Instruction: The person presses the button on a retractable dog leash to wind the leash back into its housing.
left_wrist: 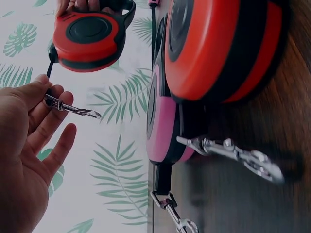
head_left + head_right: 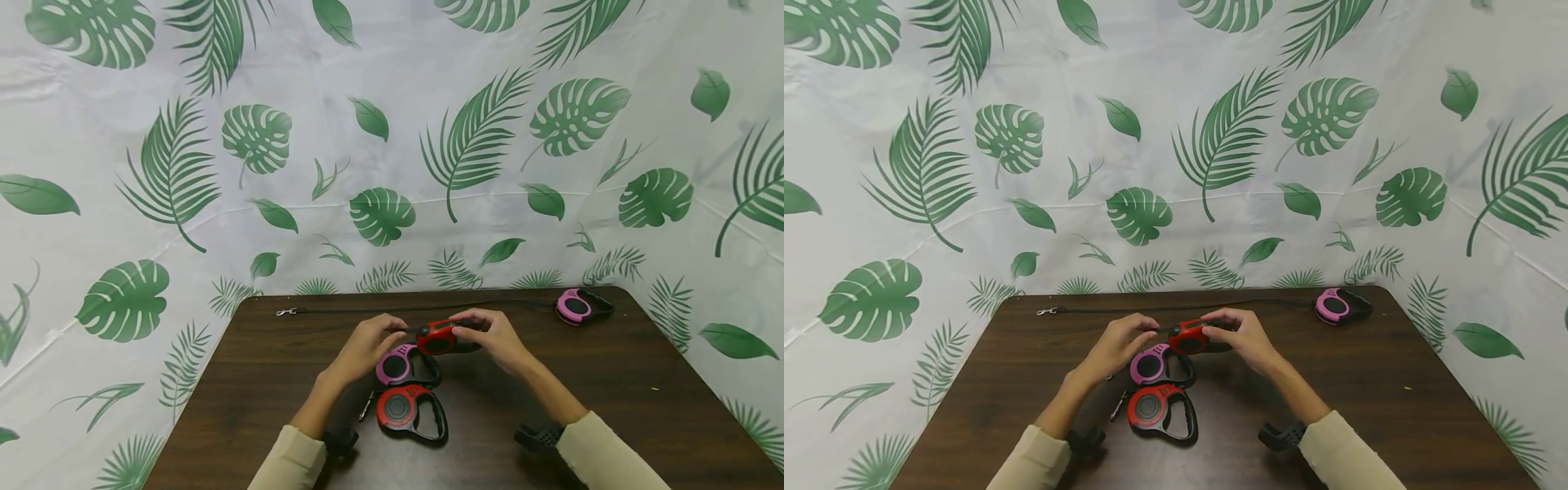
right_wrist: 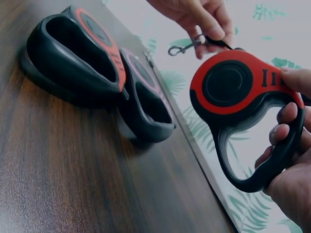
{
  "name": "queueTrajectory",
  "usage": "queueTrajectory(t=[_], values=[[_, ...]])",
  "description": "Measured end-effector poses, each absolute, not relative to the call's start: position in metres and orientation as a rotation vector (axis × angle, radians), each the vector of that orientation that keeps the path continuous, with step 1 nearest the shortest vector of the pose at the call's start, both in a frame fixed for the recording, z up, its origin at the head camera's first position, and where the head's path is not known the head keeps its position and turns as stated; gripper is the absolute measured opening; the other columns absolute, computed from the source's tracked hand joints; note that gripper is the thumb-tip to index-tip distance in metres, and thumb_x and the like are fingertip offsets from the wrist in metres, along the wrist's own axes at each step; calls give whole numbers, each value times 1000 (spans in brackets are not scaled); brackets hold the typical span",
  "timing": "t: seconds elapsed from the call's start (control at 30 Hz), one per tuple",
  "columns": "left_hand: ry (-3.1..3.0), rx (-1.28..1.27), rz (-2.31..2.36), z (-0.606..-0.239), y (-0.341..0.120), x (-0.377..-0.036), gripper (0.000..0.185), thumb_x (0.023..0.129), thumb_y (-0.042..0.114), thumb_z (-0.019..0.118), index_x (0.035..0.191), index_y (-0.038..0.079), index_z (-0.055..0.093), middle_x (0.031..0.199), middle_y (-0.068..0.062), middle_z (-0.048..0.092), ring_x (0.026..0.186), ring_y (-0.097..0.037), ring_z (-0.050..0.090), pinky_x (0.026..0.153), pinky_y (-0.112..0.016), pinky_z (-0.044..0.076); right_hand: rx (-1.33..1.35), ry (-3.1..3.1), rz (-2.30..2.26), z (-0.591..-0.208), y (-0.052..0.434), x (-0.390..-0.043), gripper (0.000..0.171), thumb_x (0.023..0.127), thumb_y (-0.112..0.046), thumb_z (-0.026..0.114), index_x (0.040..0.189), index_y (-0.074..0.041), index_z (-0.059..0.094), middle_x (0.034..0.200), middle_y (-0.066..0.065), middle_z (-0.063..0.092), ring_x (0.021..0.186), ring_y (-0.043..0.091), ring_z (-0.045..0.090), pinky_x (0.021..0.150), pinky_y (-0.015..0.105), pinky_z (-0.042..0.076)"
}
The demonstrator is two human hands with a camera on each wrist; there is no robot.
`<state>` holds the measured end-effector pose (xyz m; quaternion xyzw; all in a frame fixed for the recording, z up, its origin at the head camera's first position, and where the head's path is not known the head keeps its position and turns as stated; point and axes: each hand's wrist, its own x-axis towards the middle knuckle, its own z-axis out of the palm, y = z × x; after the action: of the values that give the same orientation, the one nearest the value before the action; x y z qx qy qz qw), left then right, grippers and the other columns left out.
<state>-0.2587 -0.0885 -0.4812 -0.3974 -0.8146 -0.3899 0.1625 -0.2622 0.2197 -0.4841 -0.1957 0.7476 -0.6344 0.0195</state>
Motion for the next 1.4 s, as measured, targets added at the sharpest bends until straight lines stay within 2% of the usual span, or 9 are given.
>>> queueTrajectory(t=[0.23, 0.43, 0.57, 0.73, 1.03, 1.13, 1.3, 1.4], values=[[-2350, -1123, -1144, -482, -83, -258, 18, 96, -1, 75, 114, 3, 72, 107, -8, 74, 95, -18, 72, 81, -29, 61, -611, 2313, -1961, -485, 215, -260, 31, 97, -14, 79, 123, 1, 74, 110, 12, 76, 96, 24, 72, 82, 36, 64], [-2389, -1123, -1121, -484, -80, -259, 16, 99, 6, 74, 115, 6, 72, 108, -5, 74, 92, -12, 70, 79, -27, 59, -612, 2297, -1967, -486, 213, -258, 31, 98, -14, 78, 124, 1, 73, 112, 12, 76, 98, 23, 72, 85, 41, 64], [-2358, -1148, -1071, -485, -79, -259, 15, 100, 8, 74, 114, 5, 72, 107, -5, 74, 92, -13, 70, 79, -28, 59, -606, 2293, -1967, -487, 212, -257, 31, 98, -15, 78, 124, 0, 74, 112, 10, 76, 98, 23, 72, 84, 39, 64], [-2371, -1145, -1047, -484, -77, -258, 16, 100, 9, 74, 115, 5, 73, 108, -5, 74, 94, -14, 70, 81, -29, 59, -604, 2284, -1978, -488, 210, -256, 31, 97, -16, 79, 124, 0, 74, 114, 12, 76, 99, 22, 73, 87, 45, 63], [-2388, -1129, -1045, -485, -73, -257, 20, 100, 12, 74, 119, 5, 72, 112, -5, 74, 101, -16, 72, 87, -31, 60, -611, 2246, -2017, -490, 212, -257, 31, 98, -11, 77, 125, 4, 72, 113, 10, 76, 101, 20, 74, 88, 36, 63], [-2380, -1132, -1069, -485, -71, -258, 23, 99, 12, 76, 121, 5, 72, 115, -6, 73, 105, -17, 71, 90, -33, 60, -591, 2274, -2011, -488, 214, -257, 31, 98, -13, 77, 125, 3, 73, 110, 10, 76, 100, 20, 73, 87, 36, 63], [-2364, -1143, -1158, -483, -66, -258, 29, 96, 10, 78, 124, 4, 70, 116, -7, 72, 104, -18, 71, 84, -37, 61, -566, 2298, -2014, -484, 219, -257, 33, 97, -15, 79, 124, 2, 74, 105, 9, 76, 99, 20, 70, 86, 38, 62], [-2348, -1154, -1211, -482, -60, -258, 34, 94, 8, 80, 126, 2, 69, 117, -10, 71, 106, -21, 71, 86, -36, 62, -547, 2296, -2026, -483, 224, -258, 33, 97, -14, 79, 124, 3, 73, 106, 9, 75, 99, 20, 68, 86, 38, 60]])
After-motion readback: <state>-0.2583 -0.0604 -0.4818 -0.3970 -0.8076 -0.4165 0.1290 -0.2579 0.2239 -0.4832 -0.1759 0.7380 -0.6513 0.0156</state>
